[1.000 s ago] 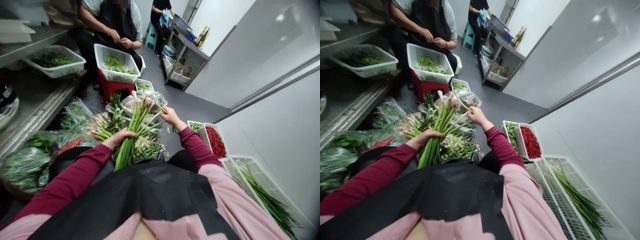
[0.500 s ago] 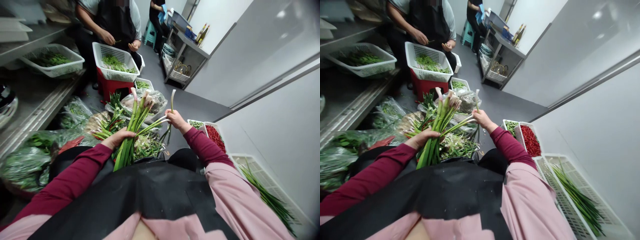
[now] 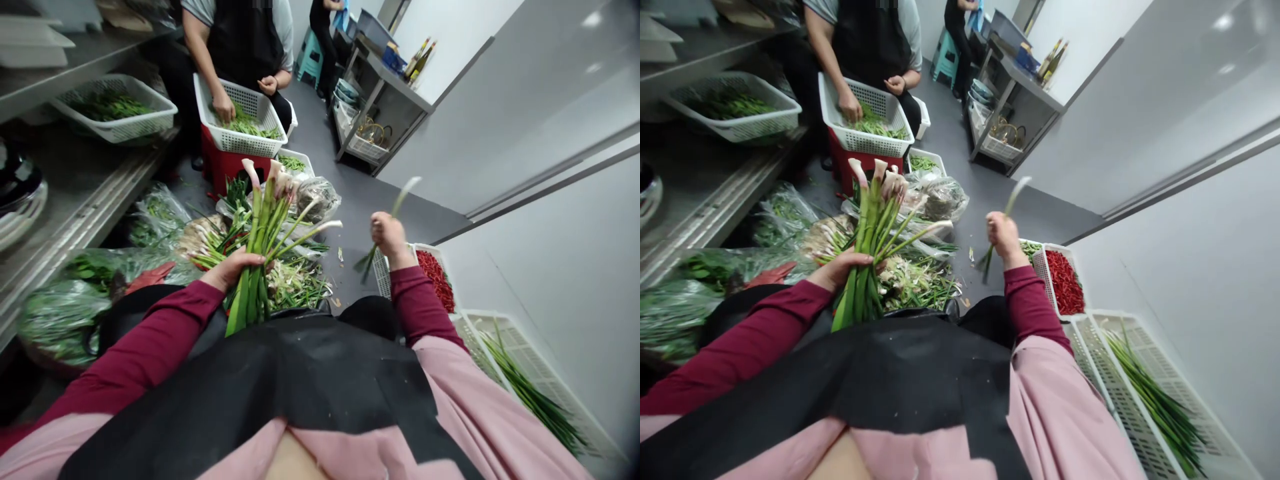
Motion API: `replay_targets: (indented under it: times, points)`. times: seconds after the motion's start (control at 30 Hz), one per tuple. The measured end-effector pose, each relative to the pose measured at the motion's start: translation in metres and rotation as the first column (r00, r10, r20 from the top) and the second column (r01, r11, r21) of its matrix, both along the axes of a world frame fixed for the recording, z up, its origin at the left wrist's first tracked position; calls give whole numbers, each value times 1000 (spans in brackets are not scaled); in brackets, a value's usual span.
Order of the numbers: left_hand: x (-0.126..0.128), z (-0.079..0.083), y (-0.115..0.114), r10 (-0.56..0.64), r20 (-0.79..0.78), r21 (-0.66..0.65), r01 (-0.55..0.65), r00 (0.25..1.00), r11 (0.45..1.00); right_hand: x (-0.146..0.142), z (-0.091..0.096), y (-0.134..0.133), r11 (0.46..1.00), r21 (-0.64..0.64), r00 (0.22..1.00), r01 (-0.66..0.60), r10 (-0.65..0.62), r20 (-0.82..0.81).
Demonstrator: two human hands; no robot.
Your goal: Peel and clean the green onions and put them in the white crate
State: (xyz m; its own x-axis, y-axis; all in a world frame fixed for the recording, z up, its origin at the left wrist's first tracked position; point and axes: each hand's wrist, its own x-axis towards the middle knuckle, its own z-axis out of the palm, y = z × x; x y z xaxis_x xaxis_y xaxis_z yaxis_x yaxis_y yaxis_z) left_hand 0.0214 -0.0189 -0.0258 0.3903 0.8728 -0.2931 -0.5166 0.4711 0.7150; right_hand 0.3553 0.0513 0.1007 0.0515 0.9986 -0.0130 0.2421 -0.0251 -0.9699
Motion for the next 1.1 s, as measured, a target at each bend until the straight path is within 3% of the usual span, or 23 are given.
replay_targets:
  times: [0.13, 0.2, 0.27, 0.47, 0.6, 0.73, 0.8, 0.93, 1.03, 1.1]
  points:
    - [4, -4, 10, -41, 41, 43, 39, 998, 998, -46, -74, -20, 952, -228, 966, -205, 234, 108]
    - [6, -4, 12, -76, 61, 44, 74, 995, 996, -77, -102, -35, 963, -196, 976, -182, 202, 85]
    - [6, -6, 12, -88, 59, 38, 86, 994, 996, -104, -112, -47, 981, -128, 989, -146, 147, -5]
    - [12, -8, 12, -121, 13, 26, 120, 993, 992, -153, -94, -55, 920, -218, 892, -325, 221, -395]
    - [15, -6, 10, -112, -27, 49, 114, 993, 992, -158, -88, -49, 899, -308, 879, -313, 151, -453]
    - [13, -6, 10, -71, -58, 53, 74, 996, 996, -156, -90, -45, 834, -424, 849, -352, 93, -520]
    - [11, -7, 10, -64, -79, 56, 69, 995, 996, -153, -93, -43, 843, -431, 859, -322, 68, -508]
    - [7, -4, 11, -60, -91, 63, 66, 994, 996, -132, -100, -33, 930, -333, 949, -157, 48, -313]
    - [6, -1, 10, -39, -68, 46, 43, 997, 998, -103, -98, -23, 993, -108, 989, 50, -64, -130]
    - [6, 1, 9, -55, -51, 45, 57, 997, 997, -92, -96, -23, 996, 29, 995, 89, -88, -36]
